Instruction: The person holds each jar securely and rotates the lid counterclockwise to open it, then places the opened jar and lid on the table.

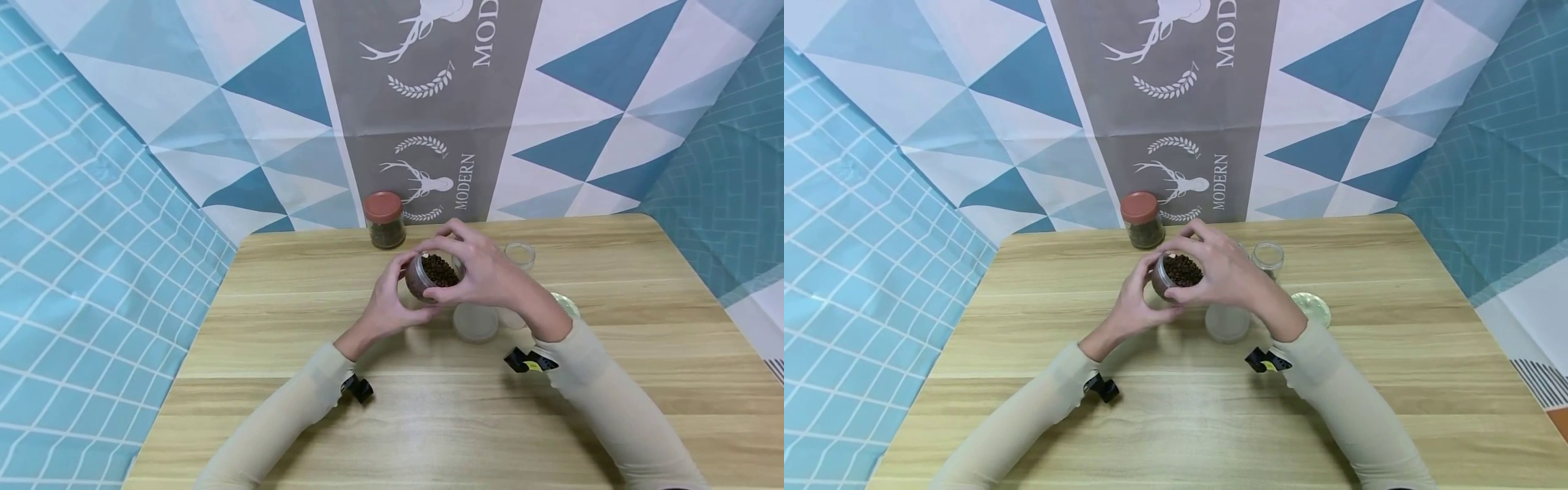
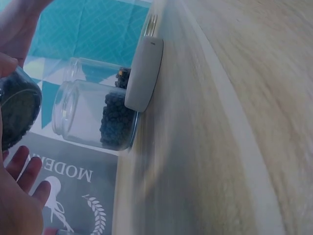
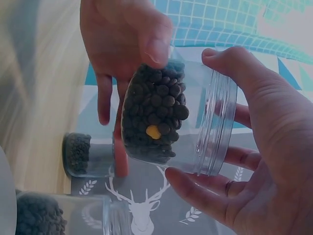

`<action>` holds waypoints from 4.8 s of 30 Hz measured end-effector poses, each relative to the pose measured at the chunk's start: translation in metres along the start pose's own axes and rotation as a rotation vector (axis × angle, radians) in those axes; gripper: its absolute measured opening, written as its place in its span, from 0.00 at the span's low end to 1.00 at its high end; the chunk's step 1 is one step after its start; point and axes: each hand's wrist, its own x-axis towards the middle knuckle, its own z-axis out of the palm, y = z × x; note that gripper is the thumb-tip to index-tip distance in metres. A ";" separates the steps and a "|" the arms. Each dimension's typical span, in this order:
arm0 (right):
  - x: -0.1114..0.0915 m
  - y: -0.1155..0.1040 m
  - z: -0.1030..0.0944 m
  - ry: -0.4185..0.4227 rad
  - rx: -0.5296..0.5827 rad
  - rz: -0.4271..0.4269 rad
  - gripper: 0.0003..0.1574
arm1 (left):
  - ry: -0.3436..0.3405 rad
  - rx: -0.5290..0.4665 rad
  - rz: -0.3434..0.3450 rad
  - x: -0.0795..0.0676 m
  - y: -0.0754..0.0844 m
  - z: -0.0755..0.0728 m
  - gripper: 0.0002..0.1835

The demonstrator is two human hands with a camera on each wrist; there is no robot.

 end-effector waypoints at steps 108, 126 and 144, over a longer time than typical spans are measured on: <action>-0.078 0.098 -0.108 0.009 -0.295 0.515 0.42 | 0.134 0.257 -0.177 -0.036 -0.044 -0.104 0.45; -0.099 0.120 -0.085 -0.050 -0.336 0.531 0.42 | 0.126 0.252 -0.173 -0.035 -0.045 -0.102 0.45; -0.108 0.129 -0.068 -0.139 -0.308 0.576 0.41 | 0.130 0.248 -0.166 -0.035 -0.046 -0.101 0.45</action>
